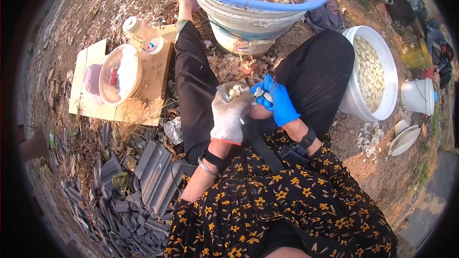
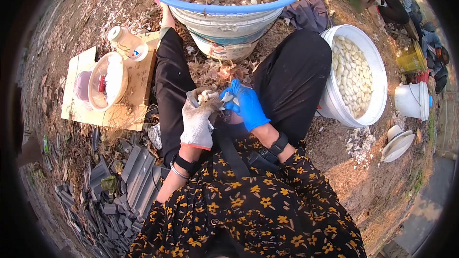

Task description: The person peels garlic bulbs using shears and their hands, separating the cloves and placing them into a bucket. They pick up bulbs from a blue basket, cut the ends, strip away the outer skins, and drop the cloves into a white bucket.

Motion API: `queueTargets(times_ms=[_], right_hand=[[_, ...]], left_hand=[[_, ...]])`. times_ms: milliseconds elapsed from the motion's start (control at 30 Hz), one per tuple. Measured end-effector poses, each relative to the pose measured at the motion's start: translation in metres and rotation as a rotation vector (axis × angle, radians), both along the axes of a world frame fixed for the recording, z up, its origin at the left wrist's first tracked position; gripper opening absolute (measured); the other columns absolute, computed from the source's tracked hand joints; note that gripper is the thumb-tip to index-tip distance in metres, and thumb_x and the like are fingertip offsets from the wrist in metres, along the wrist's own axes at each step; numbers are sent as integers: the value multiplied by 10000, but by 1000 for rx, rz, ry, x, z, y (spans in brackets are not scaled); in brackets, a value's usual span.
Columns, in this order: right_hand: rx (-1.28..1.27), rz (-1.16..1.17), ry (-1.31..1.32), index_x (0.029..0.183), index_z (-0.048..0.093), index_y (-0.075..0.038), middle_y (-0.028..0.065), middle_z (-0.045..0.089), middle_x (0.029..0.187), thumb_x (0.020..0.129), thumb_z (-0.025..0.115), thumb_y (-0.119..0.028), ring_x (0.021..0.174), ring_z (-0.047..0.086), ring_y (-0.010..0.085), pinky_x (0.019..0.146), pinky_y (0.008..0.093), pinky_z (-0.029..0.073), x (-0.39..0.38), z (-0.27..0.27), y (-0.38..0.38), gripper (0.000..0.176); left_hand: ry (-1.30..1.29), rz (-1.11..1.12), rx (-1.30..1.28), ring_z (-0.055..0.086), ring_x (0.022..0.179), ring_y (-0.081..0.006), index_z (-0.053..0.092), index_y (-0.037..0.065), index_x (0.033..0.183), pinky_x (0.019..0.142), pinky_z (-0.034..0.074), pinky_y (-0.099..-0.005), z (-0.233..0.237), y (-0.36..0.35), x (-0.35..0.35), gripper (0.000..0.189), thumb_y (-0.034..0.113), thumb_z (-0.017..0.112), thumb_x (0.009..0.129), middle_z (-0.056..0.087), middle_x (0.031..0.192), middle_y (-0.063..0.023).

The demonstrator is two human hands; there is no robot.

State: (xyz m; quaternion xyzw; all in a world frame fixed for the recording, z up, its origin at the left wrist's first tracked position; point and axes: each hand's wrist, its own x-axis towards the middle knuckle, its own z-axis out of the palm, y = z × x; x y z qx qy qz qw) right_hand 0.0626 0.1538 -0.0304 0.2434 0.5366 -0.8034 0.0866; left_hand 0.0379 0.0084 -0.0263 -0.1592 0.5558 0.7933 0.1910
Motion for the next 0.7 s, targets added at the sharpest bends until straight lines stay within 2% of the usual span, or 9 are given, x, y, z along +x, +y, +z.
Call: queueTargets(times_ms=[133,233,333,400,467,533,567,667,700], right_hand=[[92,131,122,951,661,-53,4,663,870,999,538,-265,704,588,79,588,202,437,2,-14,12,249],[172,12,217,1010,633,-42,31,667,876,959,569,-180,725,606,106,623,252,470,2,-20,-1,160],[626,109,423,1027,595,-22,90,680,898,929,567,-118,709,640,208,668,331,506,0,-11,-2,140],[776,147,549,1065,549,-17,149,684,944,927,553,-111,785,669,326,701,385,523,2,-6,0,167],[779,218,478,1106,525,-34,161,687,989,934,544,-113,882,660,378,725,420,526,4,9,1,190],[870,259,523,1137,513,-44,160,692,1000,933,548,-107,924,668,366,745,423,530,6,3,3,217],[822,215,520,1119,522,-39,145,690,985,938,548,-102,907,679,341,760,406,531,8,7,3,194],[544,145,458,1078,555,-17,128,664,877,945,538,-85,815,656,231,741,342,510,7,5,1,150],[512,164,420,1064,567,-27,84,659,907,941,539,-68,815,621,145,732,300,502,7,8,3,133]], left_hand=[[-34,24,99,641,827,-126,577,-10,1095,736,538,-240,-1,0,1,351,-62,729,783,655,941,-56],[111,-92,-232,642,849,-127,580,-15,1084,756,537,-243,5,3,3,340,-54,733,783,661,950,-63],[148,-11,-115,644,847,-129,585,-21,1081,759,540,-251,-3,3,7,343,-46,744,779,663,971,-67],[83,-14,-21,644,828,-136,586,-23,1076,747,541,-261,13,7,6,328,-92,691,774,659,963,-67],[62,-34,106,643,811,-146,583,-21,1069,735,539,-273,-11,2,5,316,-116,615,770,652,953,-73],[16,-1,195,634,789,-156,577,-18,1058,707,531,-280,-10,3,6,314,-113,549,759,640,930,-74],[16,-32,187,626,782,-160,573,-17,1063,684,520,-276,-10,2,7,291,-68,538,779,632,912,-72],[-13,-66,239,619,773,-161,569,-13,1069,668,516,-274,-4,2,8,283,-43,521,792,627,906,-75],[8,-83,238,613,757,-157,569,0,1075,644,512,-266,-1,4,9,262,-5,529,816,631,922,-76]])
